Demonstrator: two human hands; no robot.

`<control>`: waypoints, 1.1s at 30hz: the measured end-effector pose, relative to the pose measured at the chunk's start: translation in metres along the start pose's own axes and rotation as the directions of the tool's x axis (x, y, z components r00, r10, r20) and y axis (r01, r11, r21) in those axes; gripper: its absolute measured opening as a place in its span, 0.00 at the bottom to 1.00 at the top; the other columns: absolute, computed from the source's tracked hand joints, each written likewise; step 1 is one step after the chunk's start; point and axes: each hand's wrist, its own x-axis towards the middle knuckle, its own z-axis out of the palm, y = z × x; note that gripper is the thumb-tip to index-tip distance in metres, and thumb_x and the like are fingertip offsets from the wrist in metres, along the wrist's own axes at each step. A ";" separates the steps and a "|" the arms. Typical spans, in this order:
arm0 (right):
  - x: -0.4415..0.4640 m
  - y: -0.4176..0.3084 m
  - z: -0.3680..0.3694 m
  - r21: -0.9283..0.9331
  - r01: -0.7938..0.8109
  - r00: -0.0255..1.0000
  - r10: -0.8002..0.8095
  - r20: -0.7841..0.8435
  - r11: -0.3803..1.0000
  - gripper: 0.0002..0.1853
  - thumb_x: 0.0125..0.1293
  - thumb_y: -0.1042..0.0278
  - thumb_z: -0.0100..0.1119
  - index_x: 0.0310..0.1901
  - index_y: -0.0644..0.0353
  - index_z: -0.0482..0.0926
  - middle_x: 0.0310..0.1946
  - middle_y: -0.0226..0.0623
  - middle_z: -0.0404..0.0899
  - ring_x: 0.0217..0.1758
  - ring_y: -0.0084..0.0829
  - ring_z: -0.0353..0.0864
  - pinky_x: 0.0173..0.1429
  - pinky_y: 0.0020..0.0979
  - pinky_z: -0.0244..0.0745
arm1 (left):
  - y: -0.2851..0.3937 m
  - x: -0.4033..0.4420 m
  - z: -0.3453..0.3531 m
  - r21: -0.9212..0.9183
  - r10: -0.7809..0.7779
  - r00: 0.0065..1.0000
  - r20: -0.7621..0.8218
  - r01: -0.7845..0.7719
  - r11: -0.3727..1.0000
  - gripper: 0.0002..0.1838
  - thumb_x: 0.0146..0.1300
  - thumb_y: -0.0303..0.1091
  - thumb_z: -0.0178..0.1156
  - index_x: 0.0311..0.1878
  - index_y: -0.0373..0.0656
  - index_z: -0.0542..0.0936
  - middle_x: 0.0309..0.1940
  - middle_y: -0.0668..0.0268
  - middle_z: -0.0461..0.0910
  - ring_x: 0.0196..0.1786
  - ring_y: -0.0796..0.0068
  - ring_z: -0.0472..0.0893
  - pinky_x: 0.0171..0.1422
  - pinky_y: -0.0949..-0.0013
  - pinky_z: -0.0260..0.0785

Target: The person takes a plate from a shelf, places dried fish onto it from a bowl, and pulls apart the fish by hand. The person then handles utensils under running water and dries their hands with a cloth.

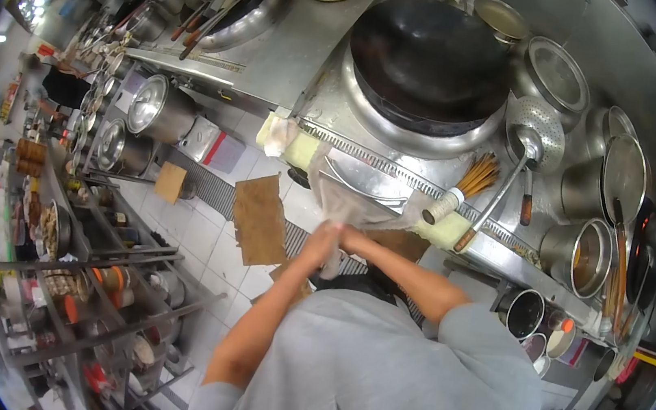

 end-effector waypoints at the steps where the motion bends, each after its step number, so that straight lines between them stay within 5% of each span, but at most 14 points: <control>1: -0.007 -0.025 -0.012 0.002 0.008 1.000 -0.008 -0.005 1.000 0.17 0.67 0.61 0.47 0.46 0.66 0.78 0.36 0.48 0.83 0.43 0.43 0.83 0.50 0.44 0.74 | 0.027 0.001 -0.014 0.007 0.007 1.000 -0.002 -0.007 1.000 0.31 0.72 0.54 0.44 0.54 0.32 0.77 0.42 0.53 0.82 0.43 0.65 0.80 0.52 0.65 0.71; 4: -0.017 -0.092 -0.023 -0.413 0.325 0.941 -0.250 0.227 0.850 0.11 0.61 0.67 0.52 0.36 0.66 0.79 0.35 0.46 0.83 0.42 0.40 0.83 0.48 0.43 0.73 | 0.101 0.007 -0.066 -0.443 -0.469 0.791 0.394 0.610 0.657 0.27 0.72 0.51 0.46 0.59 0.35 0.73 0.53 0.55 0.78 0.52 0.60 0.79 0.60 0.62 0.70; 5: 0.003 -0.069 -0.018 -0.415 0.321 0.943 -0.249 0.219 0.851 0.11 0.61 0.67 0.52 0.36 0.66 0.79 0.35 0.46 0.83 0.42 0.40 0.83 0.48 0.43 0.73 | 0.088 0.008 -0.071 -0.439 -0.464 0.791 0.399 0.609 0.661 0.27 0.72 0.51 0.46 0.59 0.35 0.73 0.53 0.55 0.78 0.52 0.60 0.79 0.60 0.62 0.70; 8: 0.022 -0.078 -0.028 0.185 -0.101 0.928 0.026 0.371 0.978 0.12 0.61 0.68 0.53 0.43 0.64 0.79 0.40 0.43 0.82 0.46 0.37 0.82 0.51 0.42 0.75 | 0.088 0.006 -0.072 -0.911 -0.292 0.878 0.380 0.410 0.048 0.22 0.73 0.49 0.43 0.54 0.41 0.75 0.49 0.59 0.79 0.54 0.62 0.78 0.62 0.57 0.69; 10: 0.012 -0.075 -0.015 0.998 -0.021 0.998 -0.055 0.024 0.068 0.12 0.63 0.66 0.55 0.46 0.59 0.78 0.44 0.37 0.80 0.50 0.35 0.79 0.54 0.43 0.75 | 0.085 0.005 -0.063 -0.938 -0.334 0.891 0.306 0.342 0.054 0.21 0.73 0.48 0.44 0.55 0.41 0.74 0.50 0.60 0.78 0.54 0.62 0.77 0.62 0.57 0.69; 15: -0.021 -0.040 0.003 0.970 0.016 0.969 -0.241 0.045 0.243 0.24 0.67 0.55 0.55 0.59 0.60 0.68 0.57 0.39 0.71 0.62 0.32 0.69 0.63 0.42 0.70 | 0.057 0.015 -0.077 -0.896 -0.414 0.885 0.212 0.345 0.281 0.18 0.72 0.44 0.48 0.59 0.47 0.73 0.54 0.63 0.77 0.58 0.64 0.75 0.64 0.59 0.67; 17: -0.037 -0.011 -0.010 0.838 -0.416 0.904 0.259 0.340 0.353 0.31 0.69 0.44 0.51 0.64 0.60 0.65 0.58 0.40 0.71 0.62 0.39 0.69 0.67 0.50 0.64 | 0.090 0.013 -0.097 -0.866 -0.383 0.886 0.261 0.390 0.312 0.18 0.71 0.44 0.50 0.56 0.44 0.75 0.52 0.63 0.78 0.56 0.64 0.77 0.63 0.60 0.67; 18: -0.045 -0.009 -0.011 0.902 -0.384 0.916 0.199 0.347 0.196 0.37 0.68 0.36 0.48 0.65 0.60 0.62 0.60 0.42 0.69 0.66 0.43 0.66 0.66 0.60 0.61 | 0.101 0.011 -0.106 -0.445 -0.297 0.923 0.245 0.379 0.811 0.20 0.70 0.45 0.51 0.54 0.40 0.76 0.49 0.62 0.79 0.54 0.63 0.78 0.59 0.59 0.69; 19: -0.046 -0.010 -0.008 0.905 -0.384 0.915 0.209 0.346 0.184 0.37 0.68 0.36 0.48 0.65 0.60 0.62 0.60 0.42 0.69 0.66 0.43 0.66 0.66 0.60 0.61 | 0.105 0.008 -0.108 0.149 -0.206 0.935 0.290 0.169 0.974 0.22 0.69 0.47 0.52 0.52 0.36 0.77 0.46 0.61 0.81 0.52 0.61 0.79 0.55 0.58 0.70; 22: -0.024 -0.023 -0.006 0.966 -0.257 0.951 -0.173 0.258 0.029 0.33 0.64 0.34 0.51 0.63 0.49 0.67 0.60 0.46 0.70 0.62 0.50 0.70 0.64 0.61 0.64 | 0.097 0.006 -0.071 -0.104 -0.311 0.902 0.300 0.355 0.929 0.22 0.70 0.47 0.51 0.53 0.36 0.77 0.47 0.61 0.81 0.52 0.62 0.79 0.56 0.59 0.69; 25: -0.011 -0.049 -0.019 0.913 -0.406 0.913 -0.056 0.403 -0.044 0.29 0.66 0.37 0.51 0.59 0.49 0.71 0.53 0.48 0.76 0.56 0.49 0.76 0.64 0.55 0.66 | 0.106 0.011 -0.038 -0.428 -0.437 0.828 0.351 0.557 0.712 0.23 0.71 0.48 0.51 0.53 0.36 0.77 0.47 0.61 0.80 0.52 0.64 0.79 0.57 0.61 0.69; 26: -0.011 -0.049 -0.017 0.916 -0.399 0.917 -0.054 0.396 -0.046 0.29 0.66 0.37 0.51 0.59 0.49 0.71 0.53 0.48 0.76 0.56 0.49 0.76 0.64 0.55 0.66 | 0.119 0.014 -0.036 -0.753 -0.408 0.809 0.424 0.565 0.337 0.24 0.73 0.48 0.48 0.58 0.36 0.73 0.51 0.62 0.78 0.54 0.66 0.77 0.59 0.63 0.69; 31: -0.009 -0.069 -0.006 0.976 -0.077 0.989 0.107 0.100 -0.205 0.25 0.70 0.42 0.45 0.50 0.57 0.75 0.45 0.42 0.80 0.50 0.41 0.80 0.59 0.44 0.73 | 0.111 0.021 -0.034 -0.805 -0.414 0.848 0.331 0.482 0.346 0.24 0.74 0.46 0.49 0.63 0.37 0.69 0.57 0.60 0.74 0.57 0.67 0.76 0.61 0.63 0.71; 33: -0.008 -0.080 -0.008 0.986 -0.010 0.985 0.170 0.039 -0.167 0.24 0.71 0.43 0.45 0.50 0.56 0.75 0.47 0.40 0.80 0.50 0.40 0.79 0.59 0.43 0.73 | 0.106 0.030 -0.031 -0.717 -0.329 0.940 0.096 0.294 0.631 0.22 0.73 0.44 0.51 0.59 0.35 0.73 0.49 0.58 0.79 0.50 0.66 0.79 0.53 0.64 0.73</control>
